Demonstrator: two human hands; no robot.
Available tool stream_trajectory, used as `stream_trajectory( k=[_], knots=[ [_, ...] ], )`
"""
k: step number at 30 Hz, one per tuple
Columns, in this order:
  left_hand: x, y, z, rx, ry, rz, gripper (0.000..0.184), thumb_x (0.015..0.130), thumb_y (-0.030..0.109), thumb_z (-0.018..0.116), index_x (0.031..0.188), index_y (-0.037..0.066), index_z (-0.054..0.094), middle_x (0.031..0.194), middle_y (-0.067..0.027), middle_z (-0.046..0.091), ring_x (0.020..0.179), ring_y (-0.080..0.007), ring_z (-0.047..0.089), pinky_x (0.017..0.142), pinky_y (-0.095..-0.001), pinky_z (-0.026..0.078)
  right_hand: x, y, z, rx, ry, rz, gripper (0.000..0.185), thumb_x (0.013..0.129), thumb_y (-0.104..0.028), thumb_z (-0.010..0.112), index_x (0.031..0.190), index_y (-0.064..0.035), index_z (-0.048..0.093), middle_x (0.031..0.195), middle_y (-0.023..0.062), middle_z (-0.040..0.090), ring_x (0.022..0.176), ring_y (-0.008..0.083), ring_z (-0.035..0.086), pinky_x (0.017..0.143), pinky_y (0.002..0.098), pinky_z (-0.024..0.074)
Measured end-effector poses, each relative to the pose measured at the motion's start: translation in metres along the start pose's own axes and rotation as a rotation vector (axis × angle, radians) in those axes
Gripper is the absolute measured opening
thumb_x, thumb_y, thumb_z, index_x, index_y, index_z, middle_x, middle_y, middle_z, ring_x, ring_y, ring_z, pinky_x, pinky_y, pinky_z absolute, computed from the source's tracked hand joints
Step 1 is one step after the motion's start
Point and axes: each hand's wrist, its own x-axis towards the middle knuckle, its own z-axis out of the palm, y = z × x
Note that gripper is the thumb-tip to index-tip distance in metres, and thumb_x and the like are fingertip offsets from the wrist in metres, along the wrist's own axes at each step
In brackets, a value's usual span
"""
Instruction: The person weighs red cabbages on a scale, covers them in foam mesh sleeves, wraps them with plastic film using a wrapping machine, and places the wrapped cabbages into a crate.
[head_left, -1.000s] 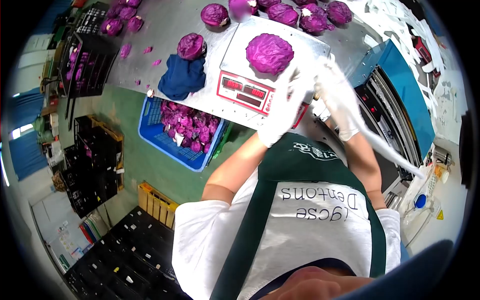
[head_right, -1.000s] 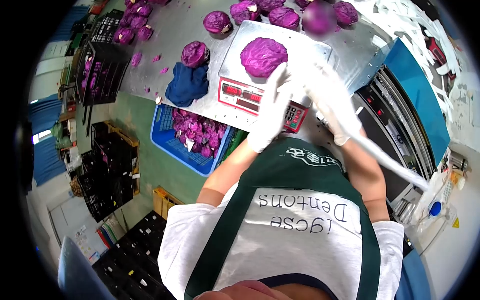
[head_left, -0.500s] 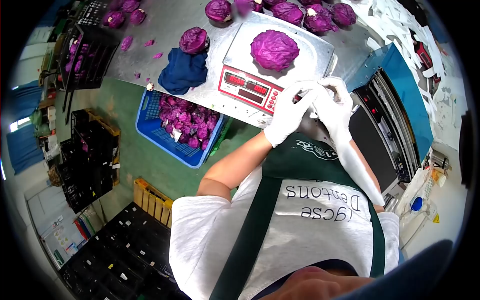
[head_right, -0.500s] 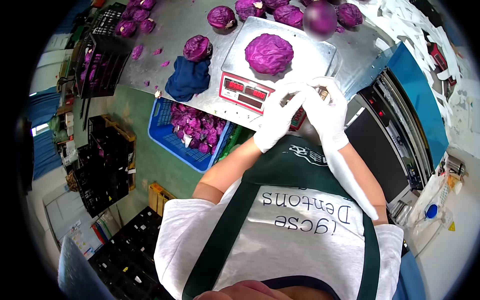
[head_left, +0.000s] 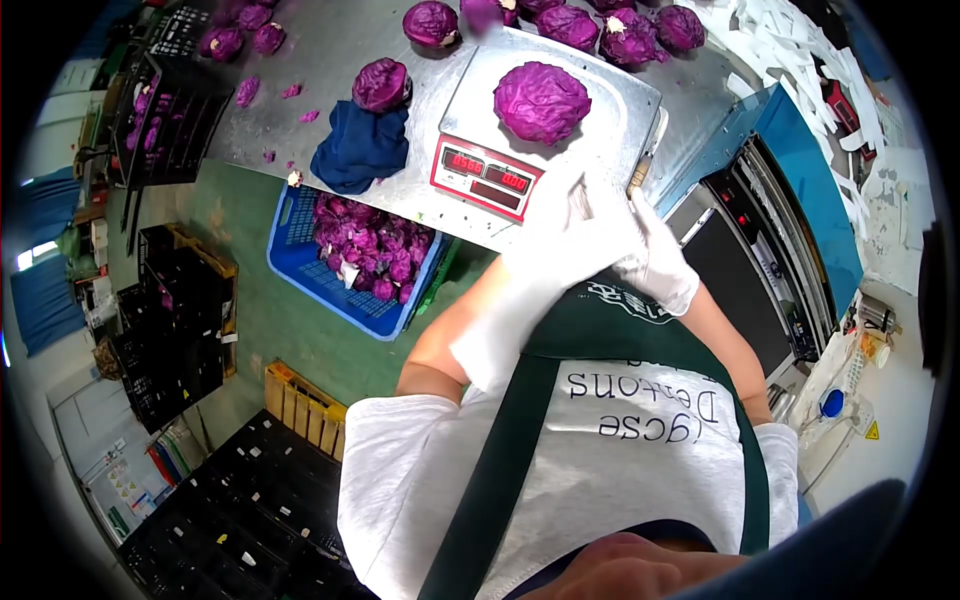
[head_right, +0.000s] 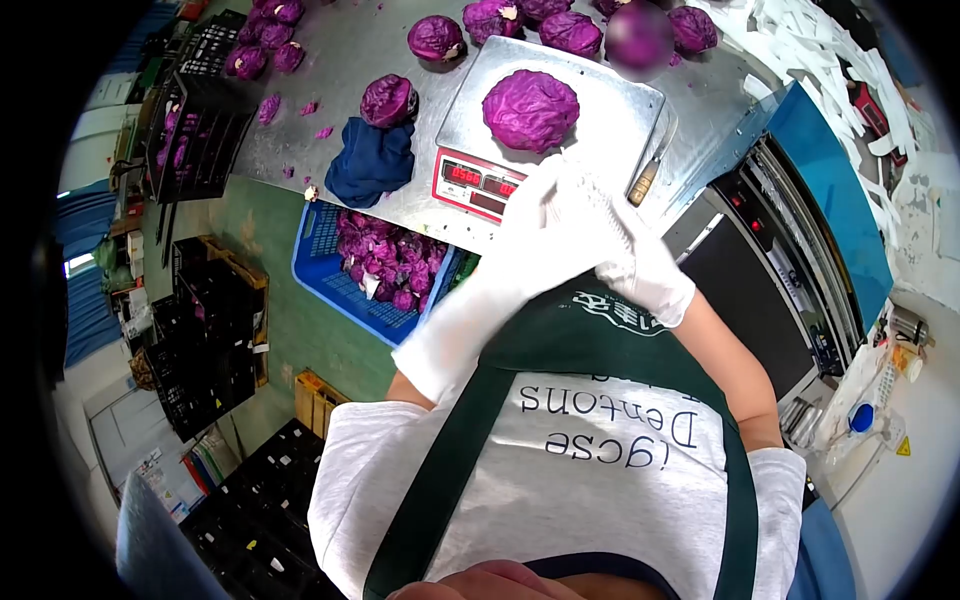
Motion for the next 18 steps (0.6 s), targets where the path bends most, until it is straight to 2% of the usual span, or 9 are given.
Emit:
stream_trajectory(
  k=[3, 5, 7, 8, 10, 11, 13, 16, 18],
  knots=[
    [-0.002, 0.008, -0.014, 0.005, -0.055, -0.133, 0.066, 0.077, 0.013, 0.074, 0.133, -0.002, 0.042, 0.124, -0.0141, 0.052, 0.114, -0.0233, 0.054, 0.097, -0.0349, 0.046, -0.015, 0.005, 0.021, -0.261, -0.047, 0.02, 0.039, 0.097, -0.026, 0.055, 0.128, -0.0028, 0.05, 0.11, 0.0095, 0.064, 0.074, 0.0141, 0.062, 0.052, 0.0248, 0.0492],
    [-0.003, 0.001, -0.02, 0.246, -0.125, -0.074, 0.047, 0.089, 0.017, 0.061, 0.13, -0.002, 0.045, 0.117, -0.0115, 0.057, 0.109, -0.0198, 0.057, 0.094, -0.0326, 0.048, -0.011, -0.004, 0.011, -0.556, -0.076, -0.135, 0.035, 0.097, -0.023, 0.053, 0.124, 0.0001, 0.052, 0.11, 0.0104, 0.064, 0.083, 0.0162, 0.063, 0.065, 0.0275, 0.0515],
    [0.002, -0.013, -0.031, -0.382, -0.195, -0.478, 0.041, 0.096, 0.017, 0.053, 0.131, -0.002, 0.044, 0.116, -0.0115, 0.059, 0.109, -0.0195, 0.058, 0.094, -0.0322, 0.048, -0.006, -0.022, 0.007, -0.662, -0.101, -0.324, 0.031, 0.098, -0.019, 0.051, 0.119, 0.0026, 0.055, 0.109, 0.0121, 0.064, 0.094, 0.0196, 0.064, 0.08, 0.0309, 0.0521],
    [0.009, -0.012, -0.033, -1.147, -0.209, -0.887, 0.042, 0.097, 0.015, 0.052, 0.134, -0.002, 0.043, 0.118, -0.0127, 0.059, 0.111, -0.0208, 0.058, 0.096, -0.0329, 0.047, -0.006, -0.032, 0.021, -0.642, -0.064, -0.438, 0.029, 0.098, -0.018, 0.05, 0.117, 0.0032, 0.056, 0.108, 0.013, 0.065, 0.098, 0.0211, 0.064, 0.086, 0.0325, 0.0515],
    [-0.011, -0.001, -0.02, 0.153, -0.445, -0.251, 0.046, 0.098, 0.017, 0.049, 0.139, -0.001, 0.039, 0.132, -0.0132, 0.052, 0.117, -0.0225, 0.055, 0.101, -0.0318, 0.044, -0.007, -0.057, 0.03, -0.479, -0.095, -0.396, 0.027, 0.099, -0.016, 0.048, 0.118, 0.0024, 0.056, 0.109, 0.0142, 0.065, 0.099, 0.0224, 0.064, 0.091, 0.0355, 0.0512],
    [-0.009, 0.003, -0.019, 0.447, -0.509, -0.181, 0.047, 0.098, 0.018, 0.048, 0.14, 0.0, 0.038, 0.134, -0.0128, 0.051, 0.118, -0.0218, 0.054, 0.102, -0.0313, 0.043, -0.007, -0.066, 0.023, -0.393, -0.103, -0.33, 0.028, 0.099, -0.017, 0.048, 0.117, 0.0029, 0.056, 0.112, 0.0147, 0.065, 0.102, 0.0234, 0.064, 0.094, 0.0378, 0.0501],
    [-0.008, -0.017, -0.031, -0.847, -0.314, -0.62, 0.046, 0.099, 0.019, 0.046, 0.14, 0.0, 0.038, 0.129, -0.0118, 0.055, 0.116, -0.0203, 0.055, 0.101, -0.0313, 0.043, -0.007, -0.069, 0.026, -0.248, -0.031, -0.22, 0.03, 0.099, -0.019, 0.049, 0.119, 0.0028, 0.055, 0.113, 0.0145, 0.065, 0.103, 0.0233, 0.064, 0.094, 0.0378, 0.0505],
    [0.005, -0.013, -0.049, 0.308, -0.096, -0.064, 0.035, 0.1, 0.019, 0.045, 0.128, -0.001, 0.053, 0.113, -0.0097, 0.064, 0.104, -0.0178, 0.061, 0.093, -0.0323, 0.047, -0.004, -0.071, 0.035, -0.593, 0.058, -0.156, 0.027, 0.094, -0.013, 0.057, 0.116, 0.0029, 0.058, 0.113, 0.0124, 0.065, 0.102, 0.0192, 0.064, 0.091, 0.0326, 0.0509],
    [0.014, -0.013, -0.072, -0.304, -0.049, -0.048, 0.033, 0.1, 0.018, 0.044, 0.124, -0.002, 0.055, 0.114, -0.0113, 0.064, 0.105, -0.0183, 0.061, 0.094, -0.0326, 0.047, 0.004, -0.067, 0.03, -1.147, 0.166, -0.257, 0.025, 0.09, -0.009, 0.062, 0.112, 0.0031, 0.06, 0.11, 0.0107, 0.066, 0.101, 0.0163, 0.063, 0.089, 0.0301, 0.0509]
  ],
)
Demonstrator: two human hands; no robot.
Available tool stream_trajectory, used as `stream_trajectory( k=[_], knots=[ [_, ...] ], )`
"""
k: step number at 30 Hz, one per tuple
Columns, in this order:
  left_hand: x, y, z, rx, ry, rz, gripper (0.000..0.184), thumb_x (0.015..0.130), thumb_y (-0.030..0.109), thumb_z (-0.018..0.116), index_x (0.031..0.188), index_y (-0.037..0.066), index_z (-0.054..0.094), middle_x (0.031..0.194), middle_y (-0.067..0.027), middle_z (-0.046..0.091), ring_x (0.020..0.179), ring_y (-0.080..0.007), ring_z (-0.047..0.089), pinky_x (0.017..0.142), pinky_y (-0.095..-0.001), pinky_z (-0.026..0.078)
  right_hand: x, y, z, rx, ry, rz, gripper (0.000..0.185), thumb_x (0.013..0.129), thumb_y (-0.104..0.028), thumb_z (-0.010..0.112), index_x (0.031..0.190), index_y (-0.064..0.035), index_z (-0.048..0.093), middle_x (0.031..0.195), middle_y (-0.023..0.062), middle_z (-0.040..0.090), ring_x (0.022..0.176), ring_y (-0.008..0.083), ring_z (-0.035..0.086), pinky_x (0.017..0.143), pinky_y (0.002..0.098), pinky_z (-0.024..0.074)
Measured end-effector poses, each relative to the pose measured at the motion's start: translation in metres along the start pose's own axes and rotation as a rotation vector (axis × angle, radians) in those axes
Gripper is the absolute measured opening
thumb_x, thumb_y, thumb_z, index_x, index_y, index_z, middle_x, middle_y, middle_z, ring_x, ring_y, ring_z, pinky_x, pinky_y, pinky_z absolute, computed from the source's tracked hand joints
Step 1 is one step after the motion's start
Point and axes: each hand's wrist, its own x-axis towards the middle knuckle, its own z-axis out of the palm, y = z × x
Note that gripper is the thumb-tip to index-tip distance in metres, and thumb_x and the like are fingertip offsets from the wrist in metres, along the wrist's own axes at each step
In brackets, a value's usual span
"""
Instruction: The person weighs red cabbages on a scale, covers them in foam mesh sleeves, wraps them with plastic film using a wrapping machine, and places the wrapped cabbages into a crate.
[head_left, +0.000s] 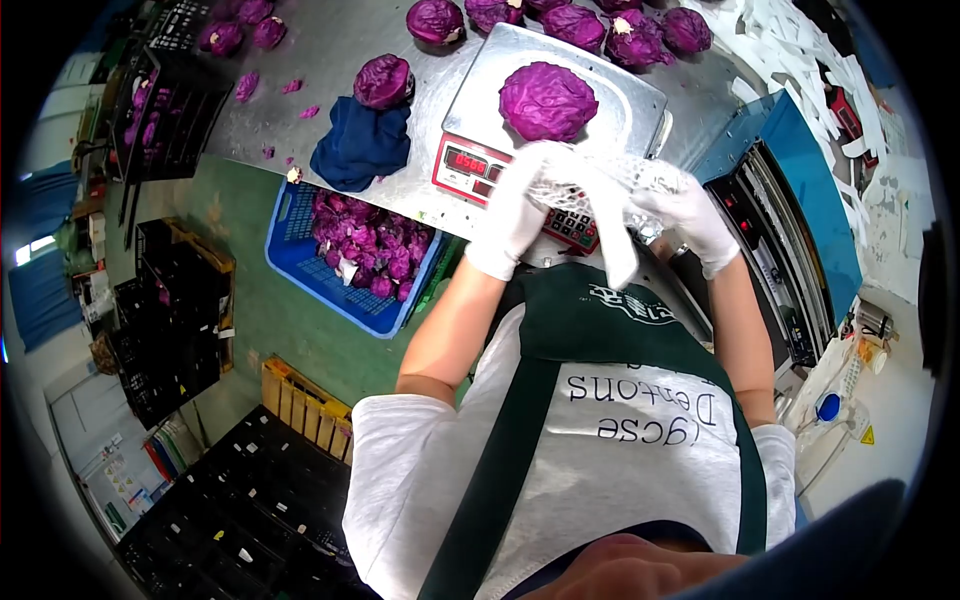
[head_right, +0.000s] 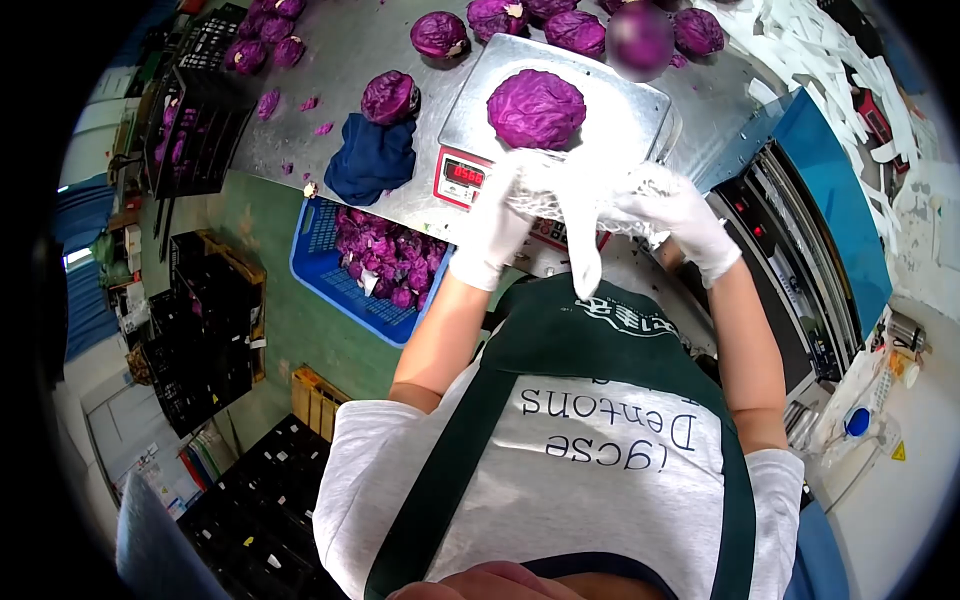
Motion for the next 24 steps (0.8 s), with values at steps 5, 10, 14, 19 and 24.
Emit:
stream_trajectory(
  k=[5, 10, 14, 19, 24],
  knots=[
    [0.003, 0.041, 0.002, 0.61, 0.187, 0.027, 0.033, 0.087, 0.008, 0.061, 0.118, -0.002, 0.057, 0.107, -0.0104, 0.065, 0.096, -0.0149, 0.061, 0.082, -0.0283, 0.05, 0.075, 0.016, -0.006, -0.473, 0.678, -0.408, 0.021, 0.083, -0.001, 0.063, 0.104, -0.0012, 0.062, 0.09, 0.0031, 0.065, 0.084, 0.0088, 0.06, 0.076, 0.0227, 0.0466],
    [0.066, 0.04, -0.071, 0.855, 0.599, 0.474, 0.018, 0.091, 0.011, 0.057, 0.103, 0.0, 0.063, 0.088, -0.0075, 0.066, 0.083, -0.0129, 0.061, 0.069, -0.0266, 0.05, 0.147, 0.024, 0.008, -0.52, 0.383, -0.408, 0.034, 0.094, -0.01, 0.049, 0.126, -0.0038, 0.058, 0.117, 0.0125, 0.065, 0.103, 0.0201, 0.062, 0.089, 0.0289, 0.046],
    [0.09, 0.012, -0.105, 0.97, 0.308, 0.334, 0.03, 0.095, 0.021, 0.051, 0.104, -0.004, 0.066, 0.095, -0.0113, 0.07, 0.088, -0.019, 0.064, 0.081, -0.0316, 0.051, 0.138, 0.024, 0.036, -0.066, 0.308, -0.219, 0.048, 0.101, -0.019, 0.037, 0.145, -0.0001, 0.034, 0.148, 0.0136, 0.038, 0.137, 0.0226, 0.034, 0.114, 0.0324, 0.0247],
    [0.017, 0.012, -0.014, 0.857, 0.077, 0.041, 0.066, 0.083, 0.016, 0.072, 0.138, -0.004, 0.041, 0.131, -0.0166, 0.055, 0.116, -0.024, 0.055, 0.095, -0.0345, 0.048, 0.077, 0.08, -0.003, -0.733, 0.353, -0.549, 0.039, 0.096, -0.009, 0.043, 0.134, 0.0019, 0.049, 0.127, 0.0151, 0.057, 0.113, 0.0164, 0.053, 0.097, 0.0291, 0.0418],
    [-0.008, -0.006, 0.006, -0.662, -0.048, -0.569, 0.066, 0.101, 0.048, 0.028, 0.138, -0.005, 0.039, 0.136, -0.0223, 0.049, 0.123, -0.0333, 0.05, 0.106, -0.0425, 0.04, -0.042, -0.038, 0.044, -0.019, 0.174, -0.193, 0.031, 0.096, -0.016, 0.051, 0.106, 0.0091, 0.065, 0.098, 0.0111, 0.07, 0.091, 0.0166, 0.065, 0.088, 0.0285, 0.0484]
  ],
)
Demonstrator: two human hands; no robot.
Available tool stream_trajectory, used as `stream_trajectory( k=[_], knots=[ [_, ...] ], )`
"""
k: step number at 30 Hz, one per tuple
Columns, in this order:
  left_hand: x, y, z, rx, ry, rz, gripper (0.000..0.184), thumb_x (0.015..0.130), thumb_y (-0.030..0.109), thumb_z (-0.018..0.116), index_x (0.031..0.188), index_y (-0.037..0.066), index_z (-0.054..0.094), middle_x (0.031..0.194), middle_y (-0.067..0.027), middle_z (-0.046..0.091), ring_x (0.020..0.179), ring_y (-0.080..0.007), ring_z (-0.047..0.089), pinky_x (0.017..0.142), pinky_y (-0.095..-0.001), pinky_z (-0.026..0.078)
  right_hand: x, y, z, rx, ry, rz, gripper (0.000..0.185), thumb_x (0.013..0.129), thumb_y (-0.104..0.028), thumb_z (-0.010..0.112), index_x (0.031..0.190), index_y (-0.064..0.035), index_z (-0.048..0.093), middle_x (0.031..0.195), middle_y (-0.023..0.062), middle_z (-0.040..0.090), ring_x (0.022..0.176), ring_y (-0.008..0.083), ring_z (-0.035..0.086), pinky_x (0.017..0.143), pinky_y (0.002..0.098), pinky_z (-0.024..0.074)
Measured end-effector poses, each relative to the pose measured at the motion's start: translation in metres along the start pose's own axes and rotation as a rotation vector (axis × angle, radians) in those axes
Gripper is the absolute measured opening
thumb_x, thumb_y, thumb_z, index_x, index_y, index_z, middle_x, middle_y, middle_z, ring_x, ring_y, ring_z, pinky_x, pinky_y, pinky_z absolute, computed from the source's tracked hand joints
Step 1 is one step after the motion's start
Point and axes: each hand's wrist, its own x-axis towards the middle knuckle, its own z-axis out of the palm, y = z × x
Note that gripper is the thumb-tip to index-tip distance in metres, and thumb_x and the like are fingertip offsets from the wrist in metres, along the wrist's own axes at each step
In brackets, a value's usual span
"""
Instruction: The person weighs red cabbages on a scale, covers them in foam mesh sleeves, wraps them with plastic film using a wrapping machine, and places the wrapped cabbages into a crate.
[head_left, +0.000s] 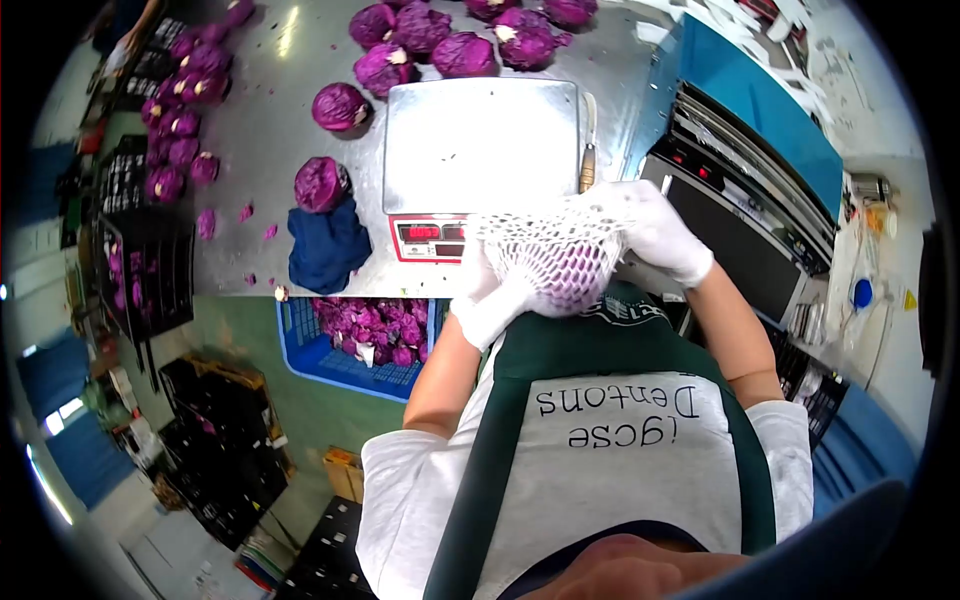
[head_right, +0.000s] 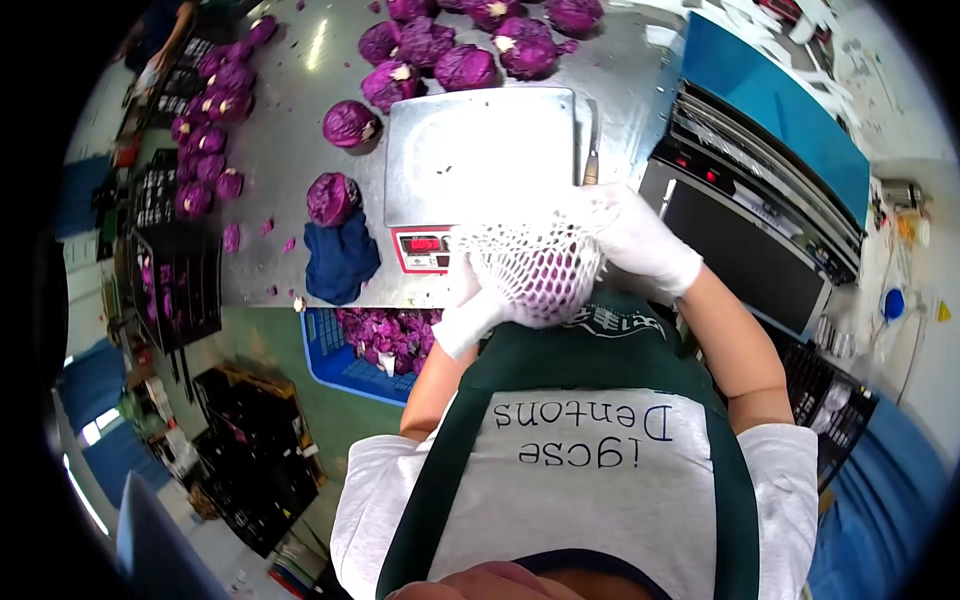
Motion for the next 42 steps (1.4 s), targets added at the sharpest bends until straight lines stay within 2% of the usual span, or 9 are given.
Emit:
stream_trajectory(
  k=[4, 11, 13, 16, 18, 29, 33, 36, 42],
  knots=[
    [0.023, -0.009, -0.005, 0.289, 0.215, 0.037, 0.057, 0.1, 0.035, 0.028, 0.13, -0.011, 0.045, 0.128, -0.0261, 0.054, 0.117, -0.0341, 0.054, 0.104, -0.0444, 0.041, -0.019, 0.029, -0.034, 0.474, 0.184, 0.184, 0.026, 0.094, -0.009, 0.05, 0.108, 0.0082, 0.064, 0.102, 0.0116, 0.069, 0.09, 0.0142, 0.065, 0.086, 0.0269, 0.0499],
    [0.09, -0.021, 0.048, 0.755, -0.489, 0.121, 0.03, 0.088, 0.011, 0.052, 0.108, -0.01, 0.06, 0.102, -0.0209, 0.065, 0.096, -0.0283, 0.062, 0.089, -0.035, 0.049, -0.061, 0.082, -0.012, 0.507, 0.154, 0.018, 0.043, 0.103, -0.02, 0.029, 0.138, 0.0015, 0.042, 0.136, 0.0132, 0.052, 0.123, 0.023, 0.052, 0.107, 0.0335, 0.0395],
    [0.091, -0.042, 0.062, 0.948, -0.154, 0.134, 0.026, 0.086, 0.005, 0.058, 0.11, -0.007, 0.06, 0.104, -0.0167, 0.065, 0.099, -0.0263, 0.062, 0.092, -0.0353, 0.048, -0.073, 0.108, -0.026, 1.316, 0.109, 0.001, 0.054, 0.103, -0.034, 0.022, 0.14, 0.0008, 0.039, 0.139, 0.0155, 0.048, 0.127, 0.0272, 0.048, 0.112, 0.0387, 0.0334],
    [0.108, -0.08, 0.045, 1.198, 0.098, 0.358, 0.06, 0.089, 0.004, 0.06, 0.143, 0.001, 0.034, 0.136, -0.0127, 0.049, 0.12, -0.0195, 0.052, 0.103, -0.0344, 0.042, -0.092, 0.085, -0.04, 1.261, 0.327, -0.122, 0.05, 0.102, -0.032, 0.03, 0.139, 0.0002, 0.041, 0.141, 0.0158, 0.046, 0.129, 0.0261, 0.045, 0.111, 0.0392, 0.0336],
    [0.101, -0.094, 0.051, 0.634, 0.136, -0.141, 0.057, 0.095, 0.015, 0.052, 0.145, 0.001, 0.03, 0.14, -0.014, 0.045, 0.127, -0.0229, 0.048, 0.108, -0.0379, 0.037, -0.107, 0.077, -0.06, 0.879, 0.482, -0.141, 0.051, 0.091, -0.018, 0.045, 0.137, 0.0025, 0.041, 0.133, 0.0137, 0.052, 0.123, 0.022, 0.05, 0.108, 0.0359, 0.0371],
    [0.216, -0.219, 0.111, 0.592, 0.043, -0.1, 0.056, 0.098, 0.045, 0.041, 0.132, 0.003, 0.049, 0.13, -0.0142, 0.056, 0.117, -0.0296, 0.055, 0.103, -0.0447, 0.042, -0.154, 0.003, -0.181, 0.518, 0.603, -0.736, 0.033, 0.089, -0.007, 0.048, 0.119, 0.0021, 0.058, 0.131, 0.0141, 0.055, 0.123, 0.022, 0.052, 0.109, 0.0344, 0.0353],
    [0.274, -0.244, 0.142, 0.37, -0.091, -0.345, 0.05, 0.099, 0.044, 0.037, 0.129, 0.007, 0.052, 0.125, -0.0123, 0.059, 0.113, -0.0287, 0.057, 0.1, -0.0441, 0.046, -0.17, -0.038, -0.246, 0.187, 0.461, -0.642, 0.05, 0.082, -0.017, 0.071, 0.126, 0.0016, 0.055, 0.139, 0.0091, 0.048, 0.126, 0.0178, 0.046, 0.11, 0.0329, 0.0316],
    [0.304, -0.254, 0.147, 0.44, -0.061, -0.374, 0.048, 0.098, 0.044, 0.041, 0.123, 0.007, 0.056, 0.12, -0.0126, 0.062, 0.108, -0.0278, 0.06, 0.097, -0.0453, 0.048, -0.18, -0.058, -0.303, -0.847, 0.495, -0.723, 0.061, 0.075, -0.03, 0.079, 0.127, -0.0085, 0.057, 0.145, 0.0079, 0.04, 0.13, 0.0232, 0.041, 0.107, 0.0344, 0.0356],
    [0.324, -0.273, 0.161, 0.471, 0.016, -0.443, 0.045, 0.1, 0.04, 0.04, 0.121, 0.004, 0.057, 0.115, -0.0121, 0.064, 0.102, -0.0261, 0.062, 0.092, -0.0432, 0.051, -0.193, -0.05, -0.411, -0.732, 0.535, -0.319, 0.027, 0.084, -0.026, 0.072, 0.095, -0.0028, 0.065, 0.102, 0.0018, 0.06, 0.083, 0.0104, 0.055, 0.074, 0.0266, 0.0448]
  ],
)
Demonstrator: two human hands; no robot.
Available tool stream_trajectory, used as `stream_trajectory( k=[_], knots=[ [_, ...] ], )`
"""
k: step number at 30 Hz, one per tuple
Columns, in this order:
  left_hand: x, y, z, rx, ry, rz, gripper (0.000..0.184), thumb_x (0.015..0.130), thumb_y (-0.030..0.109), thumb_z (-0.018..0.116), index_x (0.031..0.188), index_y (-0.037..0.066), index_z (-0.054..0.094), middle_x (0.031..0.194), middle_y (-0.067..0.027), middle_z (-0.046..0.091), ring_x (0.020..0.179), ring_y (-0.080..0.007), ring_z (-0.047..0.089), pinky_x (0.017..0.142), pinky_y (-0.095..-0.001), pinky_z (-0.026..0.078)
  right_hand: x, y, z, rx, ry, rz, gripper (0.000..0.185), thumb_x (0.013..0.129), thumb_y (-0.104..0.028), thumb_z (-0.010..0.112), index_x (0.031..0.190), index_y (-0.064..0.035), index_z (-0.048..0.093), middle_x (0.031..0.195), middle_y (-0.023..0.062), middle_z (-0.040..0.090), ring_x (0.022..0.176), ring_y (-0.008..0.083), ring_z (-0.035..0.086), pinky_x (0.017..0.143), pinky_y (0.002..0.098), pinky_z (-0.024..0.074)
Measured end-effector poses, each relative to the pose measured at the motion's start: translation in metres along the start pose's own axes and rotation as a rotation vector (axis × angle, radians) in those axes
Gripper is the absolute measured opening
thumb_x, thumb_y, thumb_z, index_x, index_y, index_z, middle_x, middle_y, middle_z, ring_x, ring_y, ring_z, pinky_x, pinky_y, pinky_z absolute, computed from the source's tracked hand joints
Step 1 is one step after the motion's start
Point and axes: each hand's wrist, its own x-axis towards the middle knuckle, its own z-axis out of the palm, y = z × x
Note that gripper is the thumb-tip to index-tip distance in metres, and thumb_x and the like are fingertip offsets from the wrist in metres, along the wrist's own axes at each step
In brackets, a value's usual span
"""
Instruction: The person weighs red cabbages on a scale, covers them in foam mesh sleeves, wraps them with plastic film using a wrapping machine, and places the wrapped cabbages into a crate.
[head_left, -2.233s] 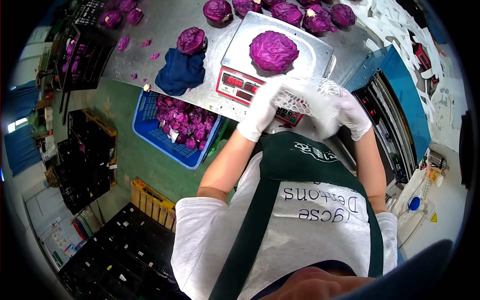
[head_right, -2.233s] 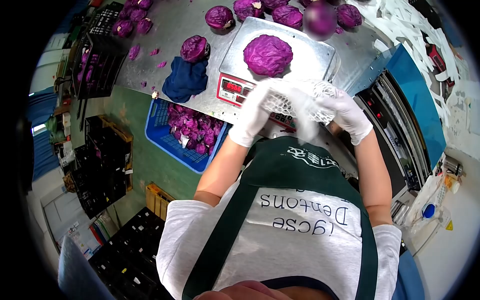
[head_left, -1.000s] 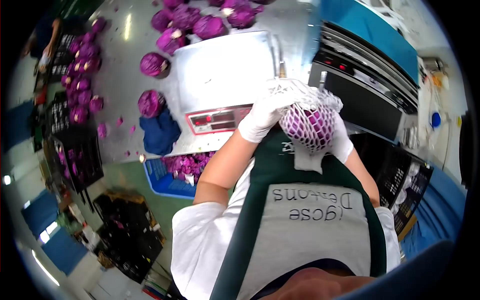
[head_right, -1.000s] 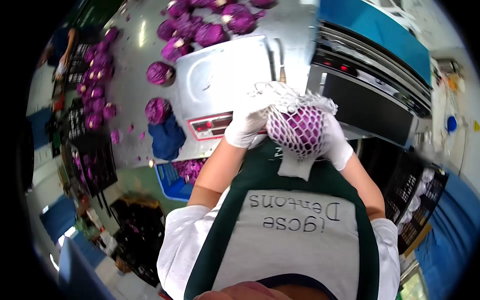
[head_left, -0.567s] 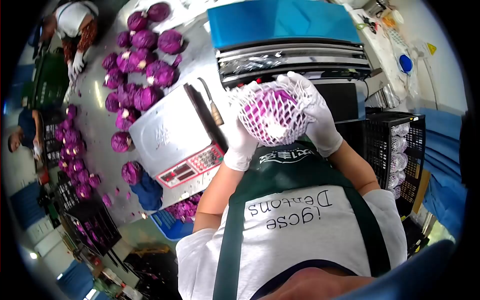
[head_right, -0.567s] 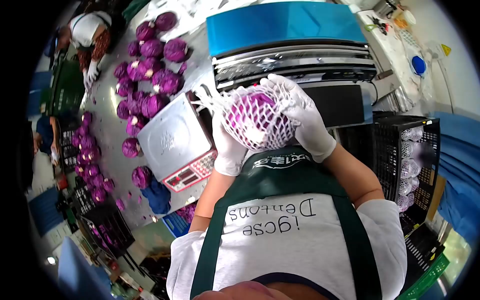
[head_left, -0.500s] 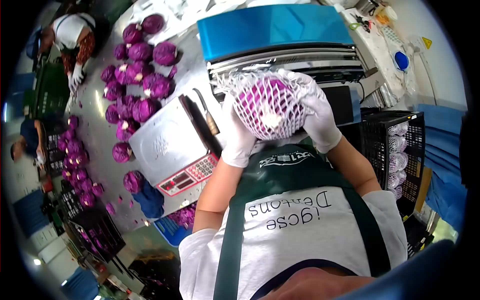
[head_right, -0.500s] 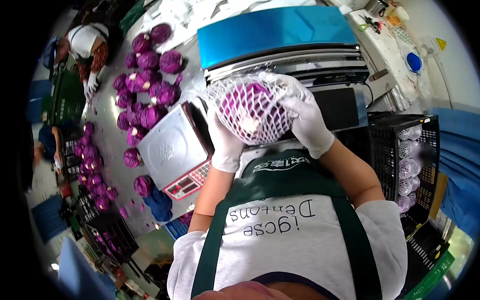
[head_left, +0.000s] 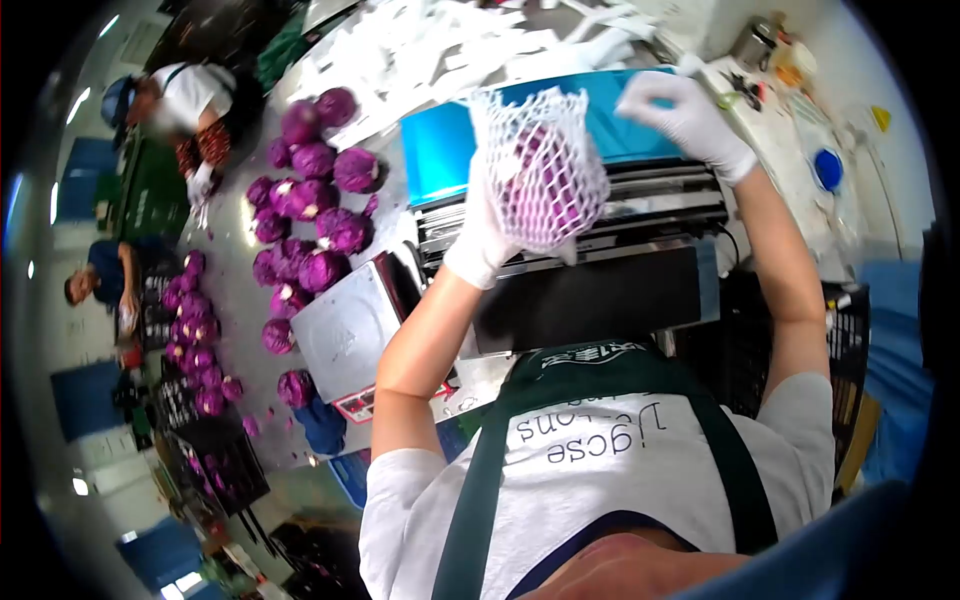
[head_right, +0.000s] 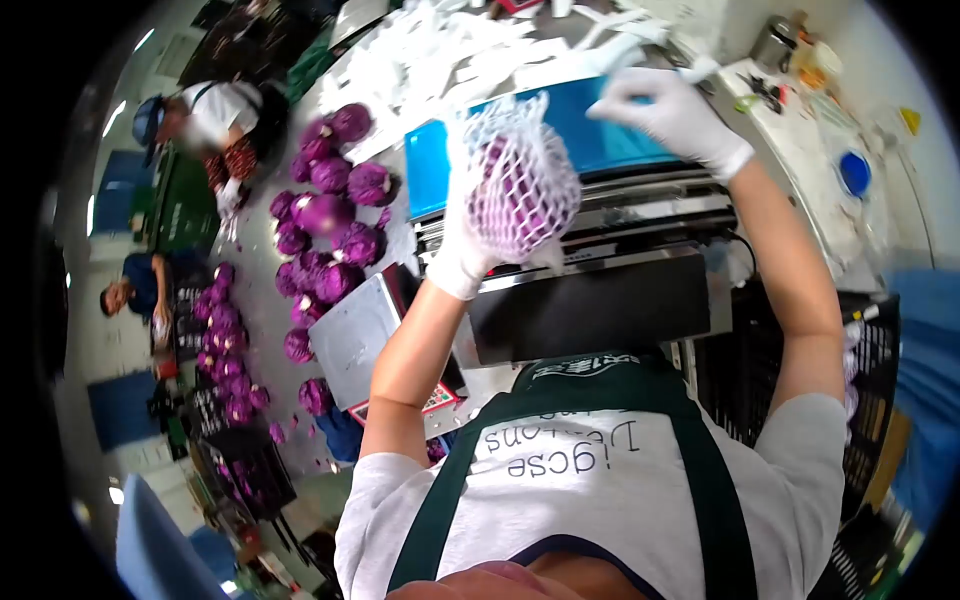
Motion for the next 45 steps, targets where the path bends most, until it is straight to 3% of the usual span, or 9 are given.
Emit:
stream_trajectory(
  k=[4, 10, 13, 16, 21, 28, 40, 43, 45],
  knots=[
    [0.023, 0.015, -0.007, -0.048, -0.049, 0.117, 0.056, 0.095, 0.051, 0.045, 0.128, 0.006, 0.053, 0.124, -0.0131, 0.059, 0.114, -0.0297, 0.056, 0.102, -0.0465, 0.043, -0.005, -0.004, 0.043, 0.621, 0.04, 0.189, 0.067, 0.094, -0.039, 0.06, 0.146, -0.0077, 0.033, 0.132, 0.0061, 0.051, 0.108, 0.0119, 0.054, 0.087, 0.0282, 0.047],
    [0.095, 0.029, -0.099, 1.174, 0.539, 0.596, 0.057, 0.095, 0.048, 0.049, 0.103, -0.006, 0.064, 0.09, -0.015, 0.069, 0.088, -0.0228, 0.066, 0.078, -0.0344, 0.049, 0.02, 0.033, 0.106, 0.567, 0.104, 0.334, 0.062, 0.092, -0.025, 0.063, 0.142, -0.0002, 0.036, 0.133, 0.0092, 0.052, 0.116, 0.0144, 0.051, 0.092, 0.0262, 0.0451],
    [0.067, 0.038, -0.104, 1.644, 0.559, 0.742, 0.05, 0.092, 0.044, 0.055, 0.094, -0.005, 0.066, 0.084, -0.0226, 0.065, 0.083, -0.0366, 0.062, 0.079, -0.0419, 0.049, 0.014, 0.043, 0.117, 0.544, 0.191, 0.312, 0.061, 0.092, -0.022, 0.062, 0.144, -0.0019, 0.036, 0.133, 0.0102, 0.051, 0.108, 0.0125, 0.054, 0.093, 0.0254, 0.0426],
    [0.025, 0.055, -0.099, 1.98, 0.456, 0.872, 0.041, 0.09, 0.034, 0.061, 0.114, 0.001, 0.061, 0.105, -0.019, 0.061, 0.1, -0.0343, 0.058, 0.087, -0.0401, 0.046, 0.001, 0.04, 0.098, 0.333, 0.28, 0.243, 0.057, 0.091, -0.017, 0.065, 0.142, -0.0054, 0.041, 0.132, 0.011, 0.054, 0.104, 0.0141, 0.056, 0.087, 0.0262, 0.0462],
    [-0.041, 0.102, -0.086, 2.731, -0.581, 0.569, 0.034, 0.082, 0.022, 0.065, 0.116, 0.025, 0.062, 0.092, -0.0057, 0.056, 0.088, -0.0226, 0.055, 0.076, -0.0358, 0.044, -0.027, 0.001, 0.053, -0.385, -0.063, -0.38, 0.029, 0.077, -0.003, 0.066, 0.104, -0.0136, 0.068, 0.096, 0.0061, 0.06, 0.088, 0.0227, 0.058, 0.076, 0.0349, 0.0471],
    [-0.028, 0.103, -0.111, 2.786, -0.82, 0.318, 0.044, 0.082, 0.017, 0.059, 0.124, 0.034, 0.06, 0.095, -0.0029, 0.057, 0.087, -0.0232, 0.058, 0.072, -0.0363, 0.046, -0.031, 0.039, 0.072, -0.51, -0.308, -0.44, 0.012, 0.076, -0.009, 0.066, 0.086, -0.015, 0.067, 0.08, 0.0033, 0.054, 0.079, 0.0247, 0.054, 0.068, 0.0367, 0.0442],
    [-0.12, 0.104, 0.0, 1.647, -0.08, -0.154, 0.017, 0.095, 0.018, 0.06, 0.095, 0.004, 0.07, 0.09, -0.0067, 0.071, 0.082, -0.0125, 0.065, 0.075, -0.0282, 0.052, -0.045, -0.071, -0.008, 0.384, -0.688, 0.285, 0.011, 0.09, -0.007, 0.057, 0.083, 0.0003, 0.059, 0.079, 0.0075, 0.065, 0.065, 0.0186, 0.063, 0.06, 0.028, 0.0493],
    [-0.101, 0.123, 0.058, 1.353, 0.001, 0.375, 0.017, 0.096, 0.013, 0.057, 0.101, 0.0, 0.066, 0.097, -0.0094, 0.07, 0.087, -0.0146, 0.066, 0.081, -0.0273, 0.053, -0.018, -0.068, -0.029, 0.711, -0.046, 0.106, 0.012, 0.089, -0.008, 0.057, 0.098, 0.0008, 0.057, 0.096, 0.0144, 0.065, 0.086, 0.021, 0.065, 0.079, 0.0295, 0.0503],
    [-0.043, 0.146, 0.029, 1.908, -0.006, 0.803, 0.025, 0.09, 0.011, 0.061, 0.114, 0.002, 0.06, 0.109, -0.0122, 0.068, 0.094, -0.0203, 0.067, 0.086, -0.0313, 0.053, 0.03, -0.038, -0.026, 0.306, 0.179, -0.062, 0.03, 0.089, -0.008, 0.054, 0.118, 0.0012, 0.052, 0.112, 0.0162, 0.062, 0.104, 0.0235, 0.061, 0.094, 0.0323, 0.0453]
  ],
)
